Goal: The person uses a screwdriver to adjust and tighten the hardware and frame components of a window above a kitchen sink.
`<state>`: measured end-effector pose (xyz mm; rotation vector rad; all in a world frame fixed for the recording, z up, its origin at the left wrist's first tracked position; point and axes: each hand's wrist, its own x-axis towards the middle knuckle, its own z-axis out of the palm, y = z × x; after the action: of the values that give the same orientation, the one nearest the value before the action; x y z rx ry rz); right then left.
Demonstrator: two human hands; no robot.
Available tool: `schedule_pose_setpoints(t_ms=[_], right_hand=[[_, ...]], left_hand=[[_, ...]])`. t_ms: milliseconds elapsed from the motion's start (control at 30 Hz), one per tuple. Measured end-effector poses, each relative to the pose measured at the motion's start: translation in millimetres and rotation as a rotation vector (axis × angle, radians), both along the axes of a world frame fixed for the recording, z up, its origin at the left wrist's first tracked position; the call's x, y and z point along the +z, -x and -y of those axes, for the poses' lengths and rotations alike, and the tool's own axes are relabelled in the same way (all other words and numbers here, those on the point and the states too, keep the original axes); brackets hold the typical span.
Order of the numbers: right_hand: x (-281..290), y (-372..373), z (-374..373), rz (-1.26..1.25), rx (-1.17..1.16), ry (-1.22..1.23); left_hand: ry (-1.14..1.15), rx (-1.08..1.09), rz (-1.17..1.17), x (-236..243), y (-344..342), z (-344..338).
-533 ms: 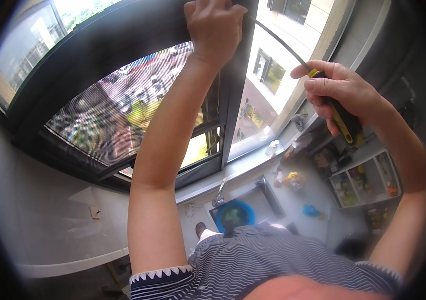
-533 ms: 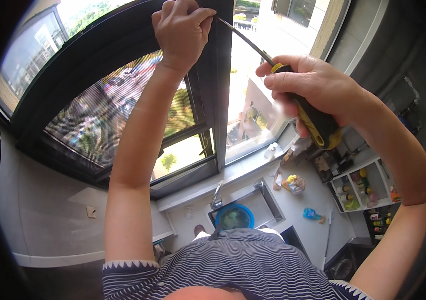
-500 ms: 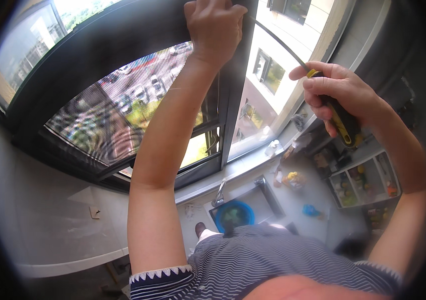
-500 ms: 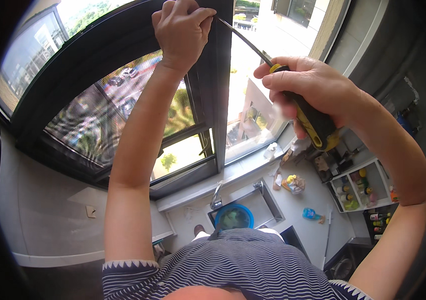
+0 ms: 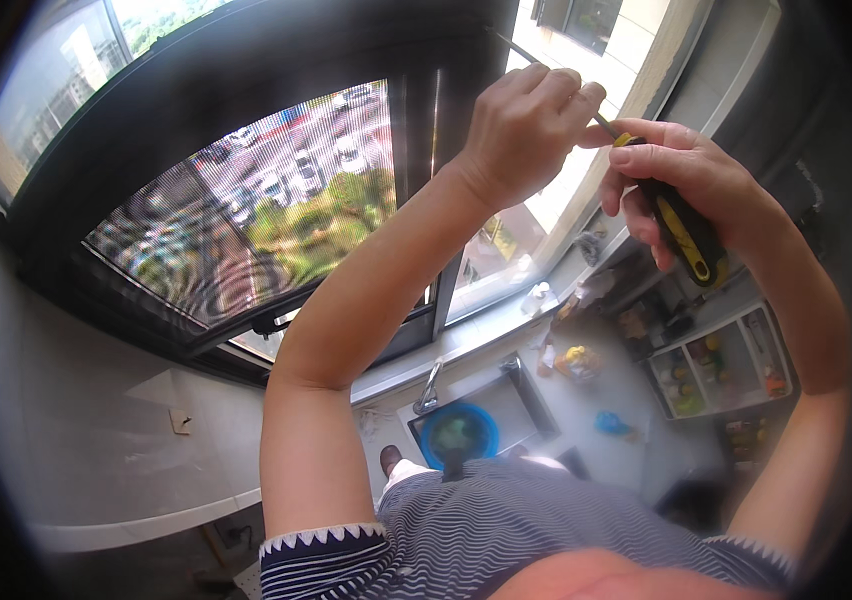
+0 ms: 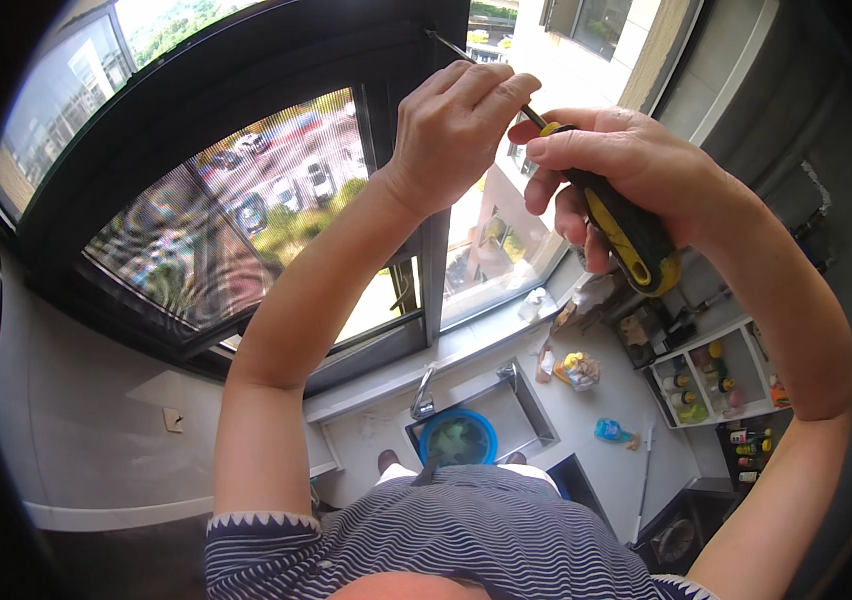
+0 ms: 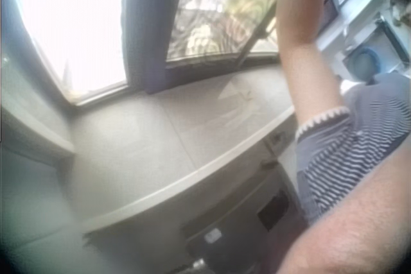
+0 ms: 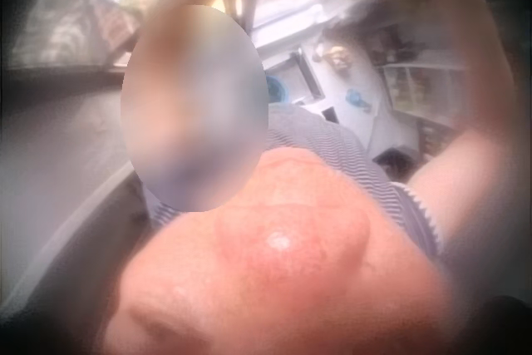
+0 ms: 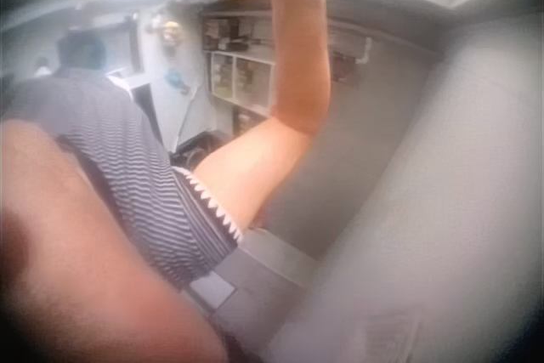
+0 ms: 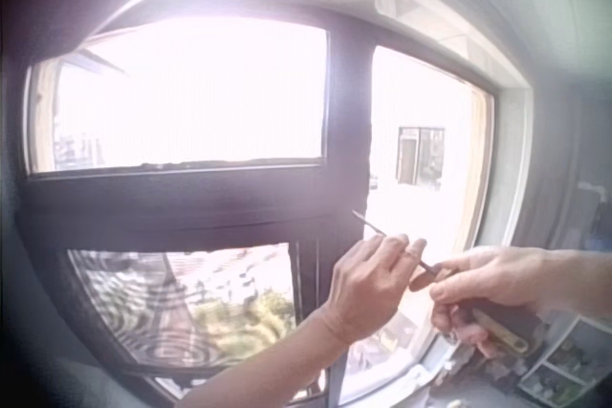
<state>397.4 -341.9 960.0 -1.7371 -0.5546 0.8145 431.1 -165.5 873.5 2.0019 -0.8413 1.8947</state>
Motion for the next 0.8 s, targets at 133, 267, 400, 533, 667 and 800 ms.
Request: schedule_pose_setpoints(t_ms=[133, 267, 400, 533, 667, 800], right_hand=[[10, 35, 8, 0.168, -0.102, 0.069], [5, 79, 30, 0.539, -0.113, 0.154], [-2, 71, 27, 1.15, -0.14, 0.31], [-6, 54, 31, 1.452, -0.065, 0.323], [8, 52, 30, 1.356, -0.027, 0.399], [10, 57, 28, 0.954, -0.106, 0.224]], left_hand=[[0.008, 0.011, 0.034, 0, 0, -3], [0.02, -0.001, 0.054, -2, -1, -4], [0.031, -0.01, 0.048, 4, -4, 0], [0.044, -0.013, 0.024, 5, -5, 3], [0.048, 0.011, 0.032, 6, -6, 3], [0.046, 0.023, 0.047, 7, -6, 2]])
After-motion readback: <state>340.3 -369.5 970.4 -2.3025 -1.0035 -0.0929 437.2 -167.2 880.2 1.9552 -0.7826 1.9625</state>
